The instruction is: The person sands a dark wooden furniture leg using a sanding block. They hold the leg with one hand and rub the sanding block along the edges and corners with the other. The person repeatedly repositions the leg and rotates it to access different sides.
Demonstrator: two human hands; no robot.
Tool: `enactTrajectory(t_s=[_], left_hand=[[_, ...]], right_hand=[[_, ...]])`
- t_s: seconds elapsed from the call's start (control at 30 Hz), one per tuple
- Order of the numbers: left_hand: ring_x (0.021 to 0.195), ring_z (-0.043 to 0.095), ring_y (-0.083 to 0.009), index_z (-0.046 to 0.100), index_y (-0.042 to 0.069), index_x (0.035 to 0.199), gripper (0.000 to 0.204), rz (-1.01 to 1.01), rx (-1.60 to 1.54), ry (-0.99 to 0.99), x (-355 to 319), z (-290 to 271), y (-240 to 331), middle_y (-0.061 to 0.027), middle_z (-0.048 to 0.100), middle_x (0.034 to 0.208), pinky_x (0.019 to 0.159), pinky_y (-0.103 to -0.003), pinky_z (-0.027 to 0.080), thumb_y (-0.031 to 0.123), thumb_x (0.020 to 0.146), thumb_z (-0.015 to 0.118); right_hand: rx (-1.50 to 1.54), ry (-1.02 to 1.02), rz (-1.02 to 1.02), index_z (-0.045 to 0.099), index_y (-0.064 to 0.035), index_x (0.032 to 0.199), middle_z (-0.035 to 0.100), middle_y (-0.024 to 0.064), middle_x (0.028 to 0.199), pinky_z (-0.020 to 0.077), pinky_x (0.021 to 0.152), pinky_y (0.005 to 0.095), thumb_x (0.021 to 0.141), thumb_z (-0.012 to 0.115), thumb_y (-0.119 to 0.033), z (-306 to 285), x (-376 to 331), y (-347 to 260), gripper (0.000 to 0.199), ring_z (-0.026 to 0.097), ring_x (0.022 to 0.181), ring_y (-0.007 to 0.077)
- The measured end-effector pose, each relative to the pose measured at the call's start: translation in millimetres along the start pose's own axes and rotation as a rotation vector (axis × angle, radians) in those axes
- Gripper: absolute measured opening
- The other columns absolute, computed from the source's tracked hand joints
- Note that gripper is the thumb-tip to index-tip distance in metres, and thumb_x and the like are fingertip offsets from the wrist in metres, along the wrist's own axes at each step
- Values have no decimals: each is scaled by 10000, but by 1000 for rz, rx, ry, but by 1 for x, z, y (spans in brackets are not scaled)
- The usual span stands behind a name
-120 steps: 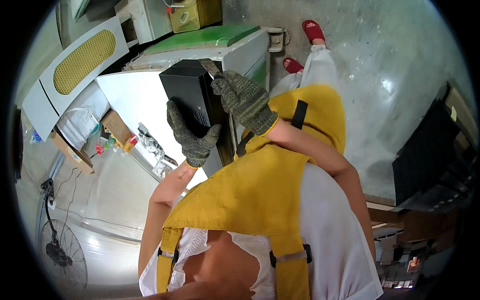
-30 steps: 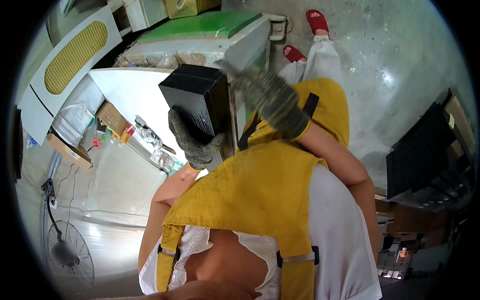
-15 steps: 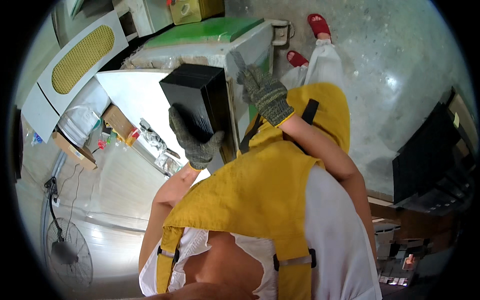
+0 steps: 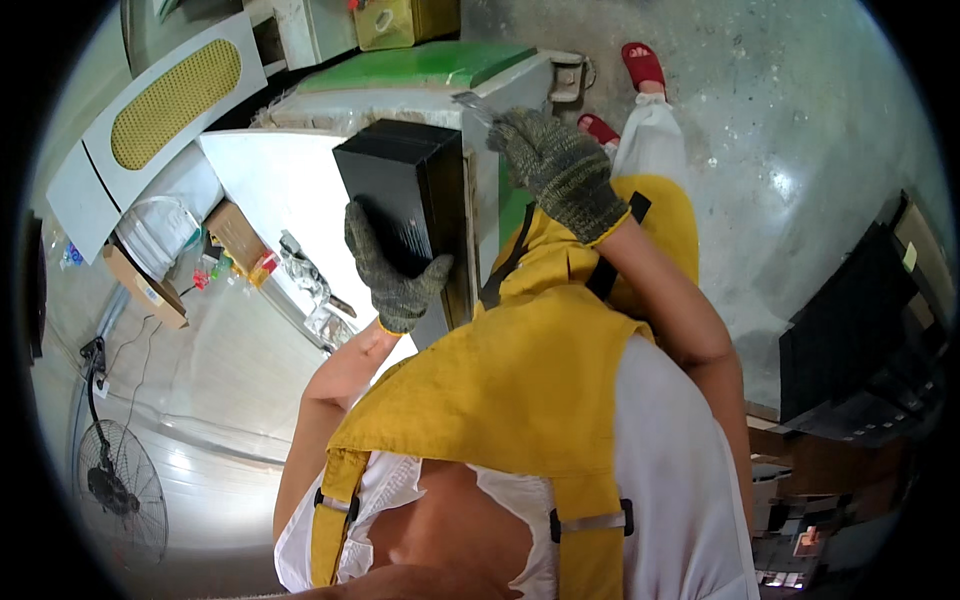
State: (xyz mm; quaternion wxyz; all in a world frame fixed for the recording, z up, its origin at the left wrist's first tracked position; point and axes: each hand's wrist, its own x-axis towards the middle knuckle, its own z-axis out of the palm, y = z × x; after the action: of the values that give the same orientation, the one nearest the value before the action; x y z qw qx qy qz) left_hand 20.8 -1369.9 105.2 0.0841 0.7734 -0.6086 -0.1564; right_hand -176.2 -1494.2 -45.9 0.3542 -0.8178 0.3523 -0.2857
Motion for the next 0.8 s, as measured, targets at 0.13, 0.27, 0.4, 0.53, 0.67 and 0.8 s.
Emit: enactTrajectory(t_s=[0.13, 0.27, 0.4, 0.53, 0.67, 0.8], left_hand=[[1321, 334, -413, 232, -33, 1471, 1143, 15, -43, 9, -4, 1, -1, -250, 315, 1464, 1085, -478, 271, 407, 618, 853], [1329, 327, -401, 235, -29, 1473, 1131, -11, -57, 14, -5, 3, 0, -241, 305, 1476, 1096, -473, 251, 398, 629, 854], [1324, 337, -392, 231, -29, 1473, 1124, 10, -68, 32, -4, 5, -2, -242, 313, 1467, 1090, -472, 263, 416, 642, 843], [1312, 350, -388, 231, -36, 1469, 1141, 66, -85, 20, -20, 20, -29, -245, 332, 1448, 1080, -473, 283, 464, 640, 835], [1291, 365, -407, 233, -46, 1464, 1167, 18, -160, 16, -7, 7, -9, -248, 354, 1422, 1060, -482, 305, 487, 621, 838], [1279, 371, -420, 247, -53, 1457, 1171, 27, -75, 36, 1, 5, -4, -259, 360, 1416, 1043, -499, 315, 479, 604, 847]], right_hand=[[141, -1, 47, 649, -83, 1122, 667, 125, 997, 522, 723, 397, 842, 624, -183, -24, 27, -22, 298, 648, 853, 290], [113, -11, 52, 656, -76, 1072, 667, 107, 802, 509, 650, 407, 874, 601, -206, -18, 31, -25, 244, 639, 701, 297], [217, -158, 96, 629, -67, 1087, 654, 124, 875, 510, 657, 399, 864, 591, -201, -28, 35, -34, 263, 633, 732, 286], [177, -146, -177, 591, -62, 1140, 635, 141, 987, 512, 691, 402, 853, 572, -164, -47, 25, -74, 305, 628, 800, 277], [343, -150, -131, 579, -69, 1175, 621, 141, 1032, 510, 715, 410, 843, 564, -138, -53, 30, -72, 339, 623, 831, 285], [261, -267, 47, 623, -74, 1127, 654, 112, 992, 517, 723, 379, 875, 555, -119, -47, 37, -12, 265, 637, 809, 267]])
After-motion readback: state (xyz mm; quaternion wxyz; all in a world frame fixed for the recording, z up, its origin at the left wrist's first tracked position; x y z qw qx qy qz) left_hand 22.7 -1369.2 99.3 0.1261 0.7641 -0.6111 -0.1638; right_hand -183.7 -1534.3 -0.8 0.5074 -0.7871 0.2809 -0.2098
